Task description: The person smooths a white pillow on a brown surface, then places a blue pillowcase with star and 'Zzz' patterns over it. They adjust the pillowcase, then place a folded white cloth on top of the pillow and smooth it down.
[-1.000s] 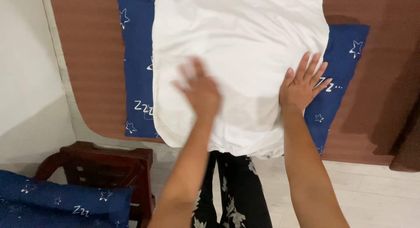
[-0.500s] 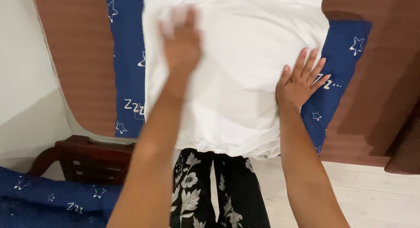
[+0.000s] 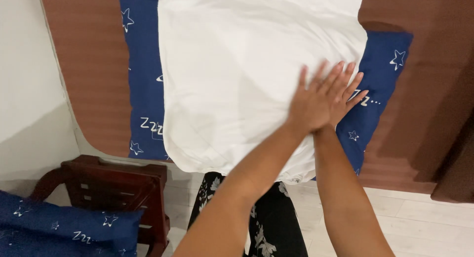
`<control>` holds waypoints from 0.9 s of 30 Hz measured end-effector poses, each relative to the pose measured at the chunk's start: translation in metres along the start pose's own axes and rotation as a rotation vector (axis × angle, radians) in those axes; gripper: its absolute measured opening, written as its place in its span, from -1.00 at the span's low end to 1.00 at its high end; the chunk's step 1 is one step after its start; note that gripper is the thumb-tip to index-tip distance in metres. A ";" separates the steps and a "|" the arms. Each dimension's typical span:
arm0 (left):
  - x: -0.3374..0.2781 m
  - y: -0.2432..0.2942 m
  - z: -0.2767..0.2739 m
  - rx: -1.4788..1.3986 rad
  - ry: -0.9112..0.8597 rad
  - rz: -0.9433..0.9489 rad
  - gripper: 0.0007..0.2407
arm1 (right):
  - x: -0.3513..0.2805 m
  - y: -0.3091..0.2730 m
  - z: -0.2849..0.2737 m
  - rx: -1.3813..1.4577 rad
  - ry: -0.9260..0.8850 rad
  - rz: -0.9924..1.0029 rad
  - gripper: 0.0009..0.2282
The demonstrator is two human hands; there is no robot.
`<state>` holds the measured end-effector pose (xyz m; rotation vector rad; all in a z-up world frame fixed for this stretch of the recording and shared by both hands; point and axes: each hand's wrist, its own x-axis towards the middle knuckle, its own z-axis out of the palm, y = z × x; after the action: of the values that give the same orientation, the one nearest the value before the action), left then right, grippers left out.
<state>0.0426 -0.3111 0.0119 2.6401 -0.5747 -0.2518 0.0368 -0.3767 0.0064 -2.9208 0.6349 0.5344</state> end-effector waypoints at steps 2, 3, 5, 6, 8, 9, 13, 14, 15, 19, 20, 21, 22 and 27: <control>0.002 -0.013 0.004 -0.030 0.005 0.016 -0.51 | 0.005 0.010 0.014 -0.020 0.024 -0.034 -0.34; 0.002 -0.017 0.007 -0.062 0.009 0.034 -0.54 | 0.006 0.017 0.020 -0.041 0.047 -0.066 -0.35; 0.006 -0.079 -0.010 0.003 -0.006 -0.058 -0.54 | 0.008 0.021 0.027 0.011 0.061 -0.059 -0.38; 0.009 -0.109 -0.019 0.066 -0.018 -0.150 -0.54 | 0.009 0.024 0.029 0.061 0.077 -0.052 -0.41; -0.006 -0.193 -0.046 0.208 0.055 -0.270 -0.54 | 0.011 0.030 0.035 0.095 0.168 -0.103 -0.44; -0.013 -0.235 -0.062 0.347 0.125 -0.390 -0.53 | 0.012 0.033 0.037 0.128 0.256 -0.153 -0.47; -0.029 -0.300 -0.147 0.243 0.083 -0.675 -0.54 | 0.042 0.021 -0.016 0.310 0.185 -0.033 -0.59; -0.028 -0.303 -0.158 0.138 0.079 -0.788 -0.54 | 0.058 0.028 -0.013 0.502 0.310 0.041 -0.59; -0.029 -0.307 -0.170 0.031 0.073 -0.899 -0.53 | 0.073 0.034 -0.010 0.693 0.435 0.114 -0.57; 0.009 -0.327 -0.171 -0.234 0.163 -1.074 -0.52 | 0.133 0.036 -0.033 1.022 -0.119 0.381 -0.58; 0.015 -0.333 -0.166 -0.489 0.244 -1.090 -0.44 | 0.126 0.027 -0.054 1.358 -0.261 0.416 -0.57; 0.021 -0.338 -0.162 -0.746 0.323 -1.094 -0.35 | 0.120 0.018 -0.076 1.688 -0.412 0.450 -0.56; 0.023 -0.336 -0.167 -0.747 0.326 -1.090 -0.35 | 0.110 0.014 -0.096 1.690 -0.408 0.446 -0.56; 0.004 -0.303 -0.234 -1.499 0.576 -0.604 -0.61 | 0.055 0.016 -0.158 1.941 -0.166 0.059 -0.58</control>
<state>0.2145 0.0230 0.0874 1.2026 0.4982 -0.0239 0.1268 -0.4401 0.1335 -1.0144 0.5986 -0.0095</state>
